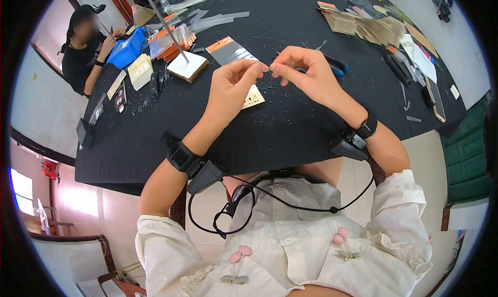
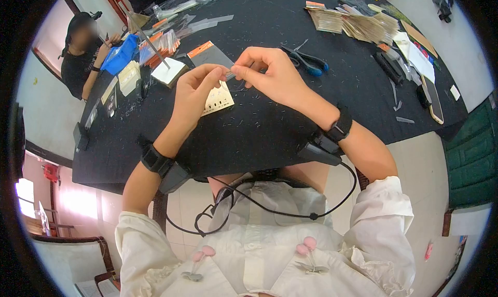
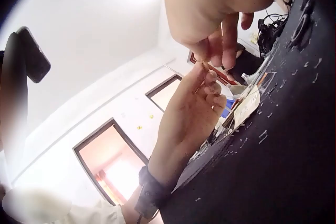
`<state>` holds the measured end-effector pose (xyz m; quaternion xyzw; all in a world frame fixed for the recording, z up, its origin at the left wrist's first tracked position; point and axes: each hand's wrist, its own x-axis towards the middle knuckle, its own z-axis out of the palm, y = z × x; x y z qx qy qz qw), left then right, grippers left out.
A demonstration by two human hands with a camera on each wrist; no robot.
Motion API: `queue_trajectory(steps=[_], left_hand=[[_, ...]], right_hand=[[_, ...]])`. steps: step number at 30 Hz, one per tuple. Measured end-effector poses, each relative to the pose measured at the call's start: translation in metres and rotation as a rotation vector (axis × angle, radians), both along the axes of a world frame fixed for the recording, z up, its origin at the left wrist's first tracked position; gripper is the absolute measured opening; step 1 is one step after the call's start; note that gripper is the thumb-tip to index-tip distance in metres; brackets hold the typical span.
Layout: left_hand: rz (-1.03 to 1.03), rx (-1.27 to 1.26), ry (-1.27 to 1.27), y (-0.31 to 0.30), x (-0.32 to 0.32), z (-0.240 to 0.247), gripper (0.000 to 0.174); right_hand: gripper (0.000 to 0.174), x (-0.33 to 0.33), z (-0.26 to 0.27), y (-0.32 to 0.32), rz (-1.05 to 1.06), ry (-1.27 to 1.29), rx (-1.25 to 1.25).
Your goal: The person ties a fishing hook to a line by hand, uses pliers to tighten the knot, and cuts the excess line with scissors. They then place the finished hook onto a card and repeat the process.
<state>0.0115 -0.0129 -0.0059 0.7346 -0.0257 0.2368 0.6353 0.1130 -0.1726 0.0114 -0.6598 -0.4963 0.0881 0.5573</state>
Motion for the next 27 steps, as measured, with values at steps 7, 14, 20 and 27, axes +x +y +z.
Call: queue_trajectory(steps=[7, 14, 20, 27], left_hand=[[-0.004, 0.077, -0.002, 0.0019, -0.0037, 0.0042, 0.018], [-0.009, 0.131, -0.035, 0.0044, 0.0007, -0.0014, 0.014], [-0.035, 0.135, -0.017, 0.0043, -0.0008, 0.0001, 0.014], [-0.116, 0.026, 0.024, 0.0044, -0.0018, 0.0011, 0.014]], right_hand=[[0.015, 0.0002, -0.0025, 0.0013, 0.017, -0.043, 0.051], [0.014, -0.0013, 0.0003, 0.0002, 0.037, -0.052, 0.030], [0.014, -0.0007, 0.0027, -0.0018, 0.049, -0.054, 0.019], [0.015, 0.0021, 0.0040, -0.0034, 0.074, -0.036, 0.008]])
